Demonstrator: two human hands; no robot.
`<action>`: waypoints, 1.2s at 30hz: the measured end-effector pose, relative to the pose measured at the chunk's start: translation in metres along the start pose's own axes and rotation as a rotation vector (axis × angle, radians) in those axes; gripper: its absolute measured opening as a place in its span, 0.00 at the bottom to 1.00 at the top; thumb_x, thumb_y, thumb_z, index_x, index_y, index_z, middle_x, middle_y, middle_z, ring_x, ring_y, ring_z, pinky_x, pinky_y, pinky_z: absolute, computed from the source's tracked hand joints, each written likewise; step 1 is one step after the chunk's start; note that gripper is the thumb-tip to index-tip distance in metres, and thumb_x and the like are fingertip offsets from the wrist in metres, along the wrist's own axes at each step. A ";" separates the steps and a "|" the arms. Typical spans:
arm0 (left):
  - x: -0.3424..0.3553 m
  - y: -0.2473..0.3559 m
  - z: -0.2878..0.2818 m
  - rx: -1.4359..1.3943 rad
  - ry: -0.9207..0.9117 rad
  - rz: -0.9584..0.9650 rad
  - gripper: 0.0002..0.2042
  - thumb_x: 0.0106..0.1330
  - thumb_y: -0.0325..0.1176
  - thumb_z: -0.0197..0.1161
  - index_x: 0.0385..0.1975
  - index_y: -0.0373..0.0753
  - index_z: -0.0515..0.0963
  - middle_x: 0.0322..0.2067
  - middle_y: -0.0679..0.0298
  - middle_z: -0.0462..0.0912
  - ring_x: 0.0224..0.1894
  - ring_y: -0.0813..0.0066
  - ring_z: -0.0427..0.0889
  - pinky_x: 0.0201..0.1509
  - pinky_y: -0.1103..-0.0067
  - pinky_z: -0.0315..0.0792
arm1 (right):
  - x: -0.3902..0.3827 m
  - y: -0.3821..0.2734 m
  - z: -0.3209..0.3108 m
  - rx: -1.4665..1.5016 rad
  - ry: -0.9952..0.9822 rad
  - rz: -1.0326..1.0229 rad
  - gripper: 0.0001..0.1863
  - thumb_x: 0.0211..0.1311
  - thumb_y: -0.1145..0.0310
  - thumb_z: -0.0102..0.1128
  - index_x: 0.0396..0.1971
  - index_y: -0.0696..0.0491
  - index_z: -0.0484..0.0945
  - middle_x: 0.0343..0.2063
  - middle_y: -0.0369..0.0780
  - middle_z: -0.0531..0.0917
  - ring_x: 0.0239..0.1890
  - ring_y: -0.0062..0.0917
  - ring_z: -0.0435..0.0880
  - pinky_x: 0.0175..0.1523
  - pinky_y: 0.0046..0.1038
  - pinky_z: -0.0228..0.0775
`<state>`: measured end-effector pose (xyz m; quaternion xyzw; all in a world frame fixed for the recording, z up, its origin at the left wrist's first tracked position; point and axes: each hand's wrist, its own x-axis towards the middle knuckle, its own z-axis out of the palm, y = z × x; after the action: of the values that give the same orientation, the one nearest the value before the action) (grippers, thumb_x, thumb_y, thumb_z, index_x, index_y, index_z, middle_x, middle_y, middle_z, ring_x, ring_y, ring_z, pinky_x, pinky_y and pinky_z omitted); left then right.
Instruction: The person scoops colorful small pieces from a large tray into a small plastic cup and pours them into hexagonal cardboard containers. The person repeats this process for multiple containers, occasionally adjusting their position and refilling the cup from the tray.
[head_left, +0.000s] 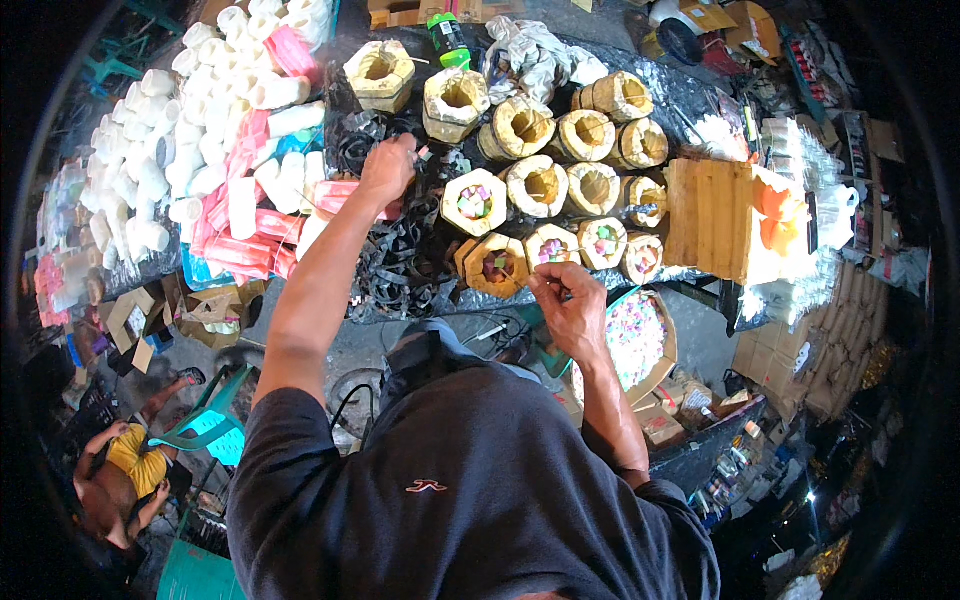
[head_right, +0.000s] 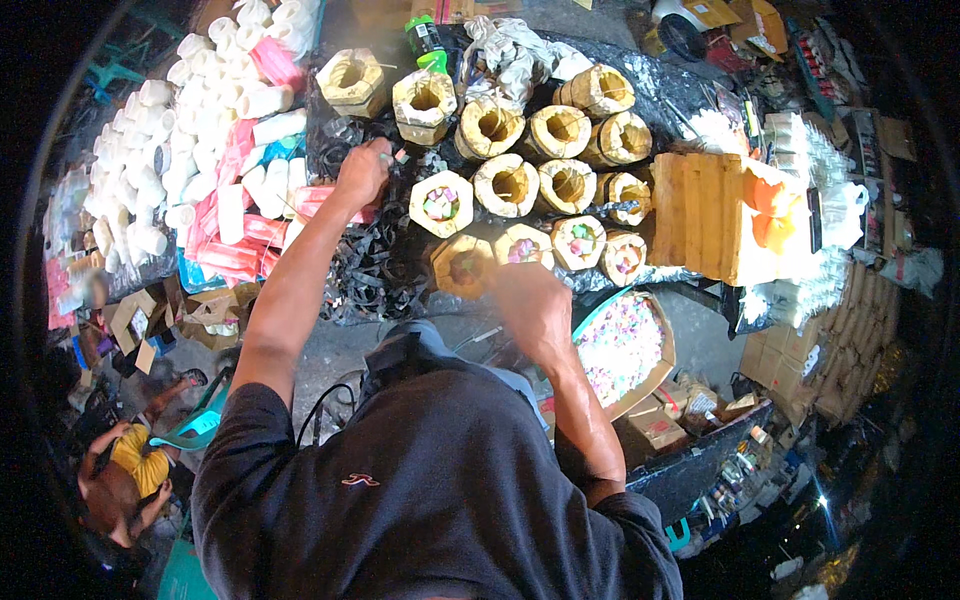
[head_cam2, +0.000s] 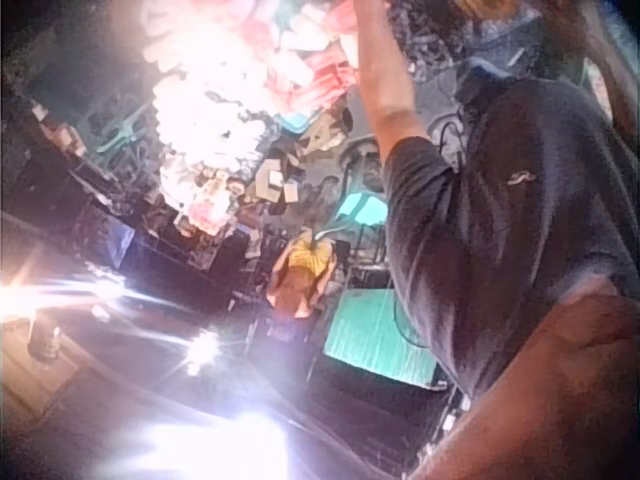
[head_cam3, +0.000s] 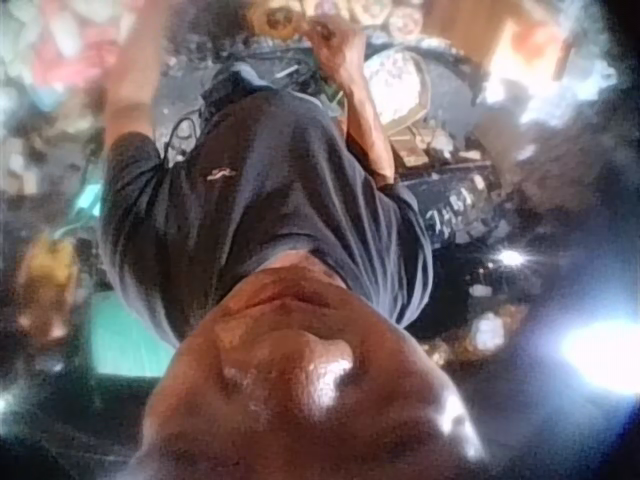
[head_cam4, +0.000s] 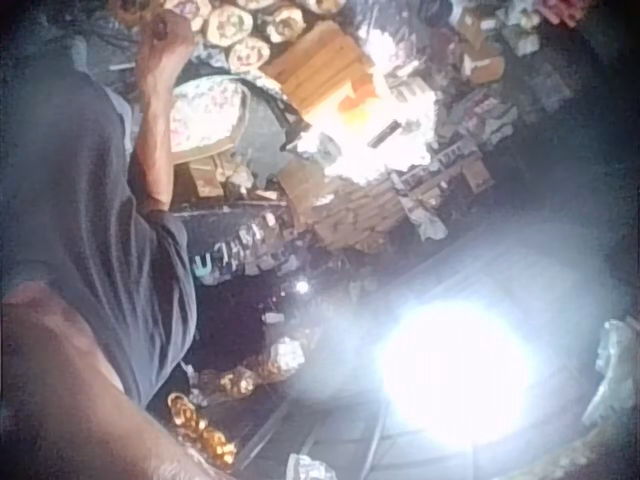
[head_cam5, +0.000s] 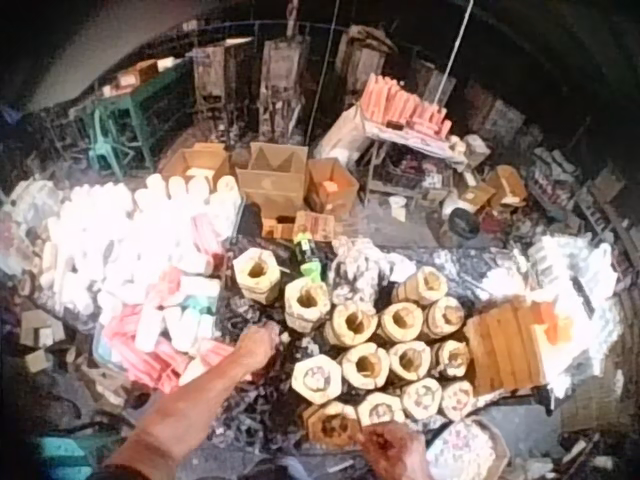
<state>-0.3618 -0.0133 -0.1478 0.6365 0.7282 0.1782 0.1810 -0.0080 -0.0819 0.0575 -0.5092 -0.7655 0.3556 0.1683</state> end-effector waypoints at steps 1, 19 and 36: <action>0.003 0.000 0.004 0.050 0.005 0.004 0.10 0.73 0.32 0.56 0.44 0.34 0.81 0.39 0.45 0.87 0.41 0.43 0.90 0.44 0.56 0.85 | -0.001 0.001 0.001 -0.003 -0.004 0.009 0.10 0.66 0.70 0.75 0.42 0.60 0.88 0.29 0.39 0.86 0.29 0.19 0.80 0.36 0.25 0.75; 0.011 0.004 0.042 -0.124 -0.184 0.164 0.11 0.82 0.40 0.50 0.51 0.43 0.75 0.39 0.55 0.82 0.45 0.54 0.84 0.48 0.68 0.80 | -0.018 -0.005 0.003 0.127 -0.018 0.158 0.11 0.68 0.69 0.75 0.44 0.60 0.88 0.30 0.37 0.87 0.30 0.16 0.78 0.39 0.25 0.75; 0.020 -0.001 0.042 -0.331 -0.743 0.172 0.08 0.70 0.34 0.67 0.34 0.36 0.87 0.28 0.74 0.84 0.30 0.86 0.73 0.33 0.77 0.71 | -0.078 0.039 -0.007 0.198 -0.029 0.514 0.15 0.66 0.66 0.72 0.48 0.59 0.88 0.38 0.45 0.91 0.39 0.28 0.89 0.47 0.31 0.81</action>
<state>-0.3448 0.0073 -0.1858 0.6783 0.5191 0.0653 0.5159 0.0551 -0.1400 0.0424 -0.6627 -0.5751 0.4668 0.1106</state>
